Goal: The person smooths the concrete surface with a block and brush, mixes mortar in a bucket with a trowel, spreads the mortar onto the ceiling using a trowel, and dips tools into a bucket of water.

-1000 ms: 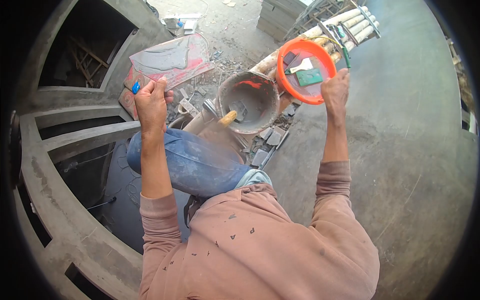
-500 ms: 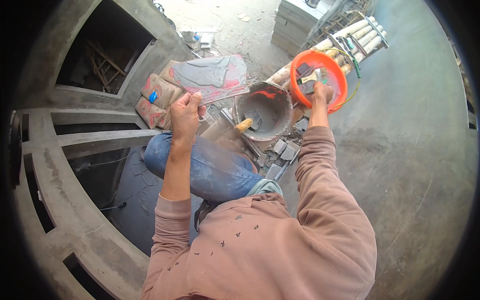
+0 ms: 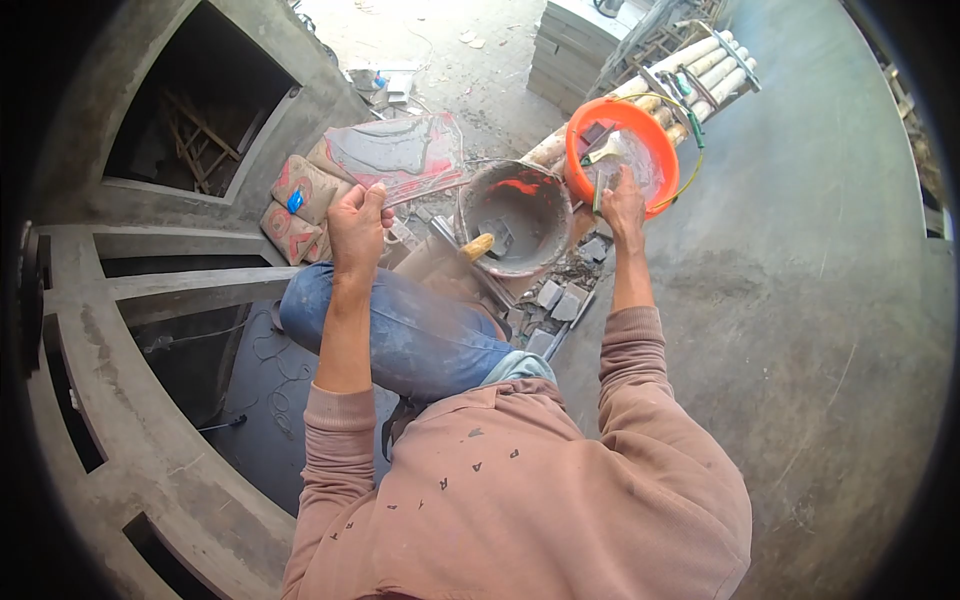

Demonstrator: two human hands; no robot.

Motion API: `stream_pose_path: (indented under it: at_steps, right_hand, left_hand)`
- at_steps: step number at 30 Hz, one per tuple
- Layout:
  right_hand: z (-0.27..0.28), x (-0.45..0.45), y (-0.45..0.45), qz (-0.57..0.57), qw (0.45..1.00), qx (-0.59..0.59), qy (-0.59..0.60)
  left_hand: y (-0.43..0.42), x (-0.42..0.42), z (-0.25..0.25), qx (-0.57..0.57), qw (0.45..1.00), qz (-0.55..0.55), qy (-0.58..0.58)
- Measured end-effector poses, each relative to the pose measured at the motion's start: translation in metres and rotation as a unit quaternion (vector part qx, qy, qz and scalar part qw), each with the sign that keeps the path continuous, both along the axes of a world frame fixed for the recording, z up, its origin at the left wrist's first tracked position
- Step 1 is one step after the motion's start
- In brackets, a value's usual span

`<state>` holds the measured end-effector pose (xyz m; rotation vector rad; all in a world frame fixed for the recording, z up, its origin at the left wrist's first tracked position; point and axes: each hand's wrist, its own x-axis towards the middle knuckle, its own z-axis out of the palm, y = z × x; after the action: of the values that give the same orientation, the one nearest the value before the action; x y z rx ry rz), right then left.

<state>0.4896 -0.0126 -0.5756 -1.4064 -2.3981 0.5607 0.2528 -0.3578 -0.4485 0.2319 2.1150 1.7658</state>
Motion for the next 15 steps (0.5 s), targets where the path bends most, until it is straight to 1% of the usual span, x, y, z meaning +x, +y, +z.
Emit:
stream_pose_path:
  at_steps: [3, 5, 6, 9, 12, 15]
  right_hand:
    - [-0.008, 0.011, 0.007, -0.025, 0.999, -0.007, -0.031]
    - [-0.015, 0.024, 0.009, 0.016, 0.999, 0.004, -0.033]
    - [-0.02, 0.029, 0.007, 0.021, 0.998, 0.049, -0.04]
    - [-0.005, 0.024, -0.015, -0.034, 0.996, 0.068, -0.042]
    - [-0.012, 0.018, -0.018, -0.069, 0.994, 0.055, -0.065]
    - [-0.034, 0.014, 0.0, -0.109, 0.989, -0.092, 0.037]
  left_hand:
    - [0.001, 0.0, 0.0, -0.015, 1.0, -0.01, 0.009]
    - [0.002, 0.002, 0.002, -0.014, 1.0, -0.013, 0.009]
    - [0.003, 0.003, 0.004, -0.006, 1.0, -0.009, 0.005]
    - [0.002, 0.003, 0.006, -0.007, 1.0, -0.01, 0.008]
    - [0.002, 0.002, 0.0, -0.013, 1.0, -0.022, 0.016]
    - [0.002, 0.004, 0.001, -0.016, 0.999, -0.022, 0.017]
